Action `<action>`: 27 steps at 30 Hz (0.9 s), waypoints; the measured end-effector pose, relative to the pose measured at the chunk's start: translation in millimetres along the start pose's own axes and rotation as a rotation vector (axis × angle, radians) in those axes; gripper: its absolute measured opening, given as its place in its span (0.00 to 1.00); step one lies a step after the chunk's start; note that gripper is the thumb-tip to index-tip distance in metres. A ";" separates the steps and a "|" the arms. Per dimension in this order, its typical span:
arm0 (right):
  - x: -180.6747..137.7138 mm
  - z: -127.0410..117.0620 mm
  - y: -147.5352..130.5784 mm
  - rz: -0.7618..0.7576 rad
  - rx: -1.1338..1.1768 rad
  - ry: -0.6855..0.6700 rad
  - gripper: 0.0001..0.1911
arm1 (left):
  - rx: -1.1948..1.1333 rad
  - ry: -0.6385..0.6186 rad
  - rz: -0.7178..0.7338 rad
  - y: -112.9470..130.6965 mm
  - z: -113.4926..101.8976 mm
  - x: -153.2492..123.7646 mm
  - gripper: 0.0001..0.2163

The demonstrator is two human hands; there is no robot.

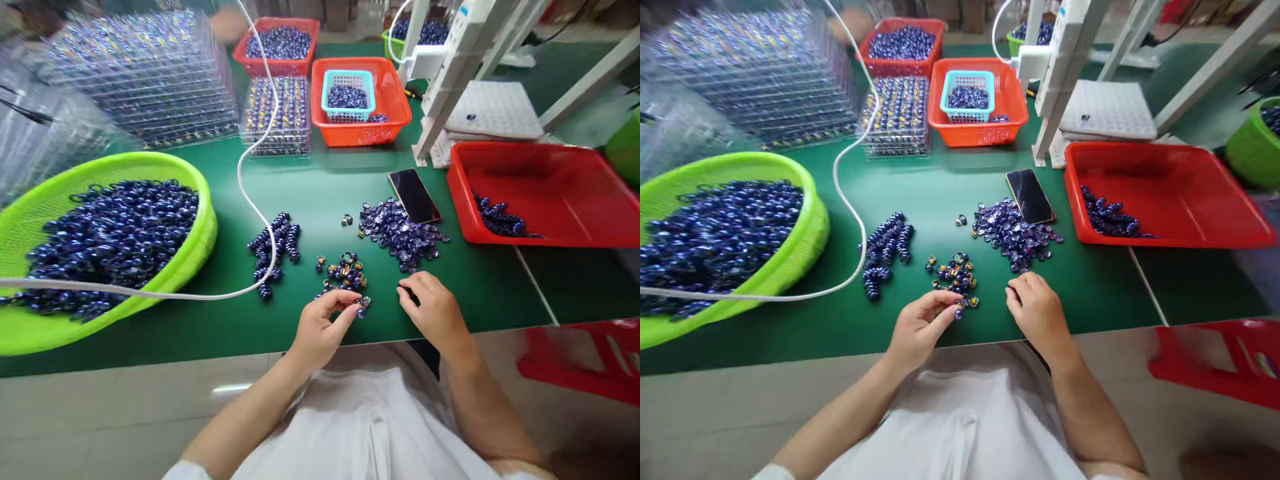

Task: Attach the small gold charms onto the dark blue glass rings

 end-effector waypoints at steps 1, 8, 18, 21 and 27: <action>0.4 -2.4 1.2 0.015 0.043 0.015 0.06 | -0.015 0.014 -0.004 -0.1 -1.3 -0.4 0.06; -6.8 0.7 -25.2 0.118 0.569 0.100 0.05 | -0.396 -0.113 -0.044 4.3 21.1 -0.6 0.05; -11.0 -0.8 -66.5 -0.126 0.405 0.302 0.21 | -0.578 -0.114 -0.082 13.1 22.5 -7.5 0.05; -10.9 -3.2 -66.2 -0.111 0.366 0.303 0.20 | -0.632 -0.073 -0.127 8.4 16.8 -6.5 0.05; -13.4 0.1 -61.7 0.014 0.673 0.228 0.14 | -0.737 0.002 -0.248 -4.5 13.0 -2.0 0.08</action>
Point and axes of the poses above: each hand's wrist, its own x-axis towards the middle knuckle, its own z-axis out of the palm, y = z × x, the point moved 9 cm from there along x, towards the middle knuckle, and after that the axes turned 2 degrees about z, right-handed, at the moved point
